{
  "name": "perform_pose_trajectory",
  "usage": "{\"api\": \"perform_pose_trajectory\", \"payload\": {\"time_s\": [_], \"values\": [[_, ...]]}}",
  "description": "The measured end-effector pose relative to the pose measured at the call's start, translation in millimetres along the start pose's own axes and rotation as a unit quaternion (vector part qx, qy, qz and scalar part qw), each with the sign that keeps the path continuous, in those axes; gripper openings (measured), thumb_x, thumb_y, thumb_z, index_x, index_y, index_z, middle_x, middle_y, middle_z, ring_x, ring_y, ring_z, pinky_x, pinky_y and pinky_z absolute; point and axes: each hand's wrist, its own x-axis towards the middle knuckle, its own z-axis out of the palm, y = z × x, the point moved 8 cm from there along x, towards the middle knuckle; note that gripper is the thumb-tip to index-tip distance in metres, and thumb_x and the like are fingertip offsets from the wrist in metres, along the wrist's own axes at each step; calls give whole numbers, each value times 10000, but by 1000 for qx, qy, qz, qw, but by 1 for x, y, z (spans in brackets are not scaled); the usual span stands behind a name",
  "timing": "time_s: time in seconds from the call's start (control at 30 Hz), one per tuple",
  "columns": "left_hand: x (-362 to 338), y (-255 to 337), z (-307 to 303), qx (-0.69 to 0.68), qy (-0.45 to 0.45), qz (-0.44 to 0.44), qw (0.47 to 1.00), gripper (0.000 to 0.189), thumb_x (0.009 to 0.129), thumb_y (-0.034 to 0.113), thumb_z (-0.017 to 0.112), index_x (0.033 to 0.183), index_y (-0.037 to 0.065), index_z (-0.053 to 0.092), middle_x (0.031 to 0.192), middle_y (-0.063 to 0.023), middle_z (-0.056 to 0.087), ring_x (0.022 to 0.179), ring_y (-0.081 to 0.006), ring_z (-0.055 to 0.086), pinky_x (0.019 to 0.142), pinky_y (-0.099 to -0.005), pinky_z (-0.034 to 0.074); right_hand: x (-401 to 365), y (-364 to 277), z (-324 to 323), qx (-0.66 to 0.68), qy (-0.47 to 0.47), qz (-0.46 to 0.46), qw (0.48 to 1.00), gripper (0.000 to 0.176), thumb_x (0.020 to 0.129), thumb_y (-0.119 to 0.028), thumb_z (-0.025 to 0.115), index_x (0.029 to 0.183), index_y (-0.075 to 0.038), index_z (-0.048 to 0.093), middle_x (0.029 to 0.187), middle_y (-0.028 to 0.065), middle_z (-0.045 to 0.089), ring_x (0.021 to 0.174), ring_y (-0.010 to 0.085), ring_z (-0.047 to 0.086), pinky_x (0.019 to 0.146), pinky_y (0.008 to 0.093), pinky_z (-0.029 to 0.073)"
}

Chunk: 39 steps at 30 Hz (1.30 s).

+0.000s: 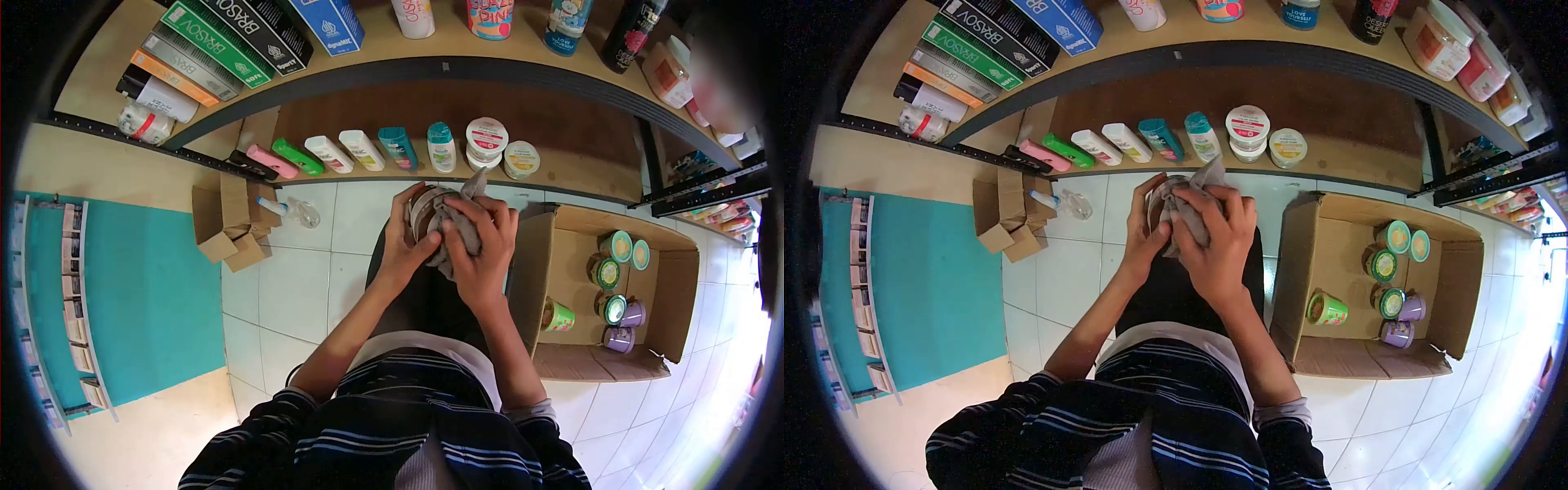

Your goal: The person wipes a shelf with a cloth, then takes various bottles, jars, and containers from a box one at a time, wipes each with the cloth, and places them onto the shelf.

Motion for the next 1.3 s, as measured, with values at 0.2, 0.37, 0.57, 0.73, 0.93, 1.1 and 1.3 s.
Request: {"api": "perform_pose_trajectory", "payload": {"time_s": [0.2, 0.37, 0.57, 0.73, 0.93, 1.1, 1.3], "values": [[-1, 25, 4, 85, -38, 38, 995, 811, 646, 258, 770, 1265, 36, 295, 1179, -133, 433, 1076, -239, 465, 870, -321, 409, 10, 29, -9, 250, 17, 166, 954, 140, 784, -130, 610, 857, -18, 654, 806, 85, 546, 781, 154, 517, 711, 252, 402], [-8, 37, 22, 346, -112, 91, 927, 824, 569, 293, 794, 1213, 22, 357, 1112, -181, 479, 983, -299, 531, 834, -336, 443, 7, 62, 25, 443, -156, 309, 827, 187, 810, -137, 596, 859, 38, 635, 783, 42, 588, 746, 95, 533, 682, 227, 414], [-8, 40, 22, 336, -119, 63, 932, 814, 547, 297, 796, 1169, 7, 359, 1081, -175, 515, 964, -301, 560, 806, -350, 459, -6, 87, 38, 434, -189, 382, 794, 191, 823, -157, 584, 850, 27, 630, 747, 30, 594, 745, 93, 534, 680, 226, 417], [-5, 35, 20, 426, -130, 52, 894, 803, 521, 205, 779, 1165, 19, 337, 1044, -176, 527, 906, -322, 571, 741, -365, 480, 9, 25, 13, 274, -155, 164, 935, 139, 773, -115, 624, 812, 19, 619, 783, 87, 567, 738, 150, 537, 675, 262, 414], [-3, 44, 30, 513, -163, 73, 840, 799, 504, 150, 755, 1166, 28, 324, 1013, -176, 535, 859, -336, 573, 680, -379, 488, 10, 46, 22, 229, -118, 186, 948, 140, 757, -107, 623, 789, 27, 596, 769, 121, 537, 713, 201, 530, 664, 280, 410], [-5, 40, 20, 529, -164, 52, 831, 784, 533, 180, 758, 1170, 34, 326, 994, -167, 546, 854, -331, 581, 681, -375, 489, -11, 81, 49, 312, -150, 302, 888, 108, 776, -75, 578, 769, 33, 583, 747, 124, 541, 693, 198, 539, 646, 283, 415], [-2, 26, -8, 57, -93, -130, 985, 640, 670, 250, 740, 1130, 49, 343, 1047, -129, 521, 955, -216, 545, 809, -301, 438, -158, 71, 101, 182, -295, 226, 910, 336, 691, -178, 653, 970, -12, 567, 887, 190, 590, 789, 328, 585, 718, 390, 463]]}}
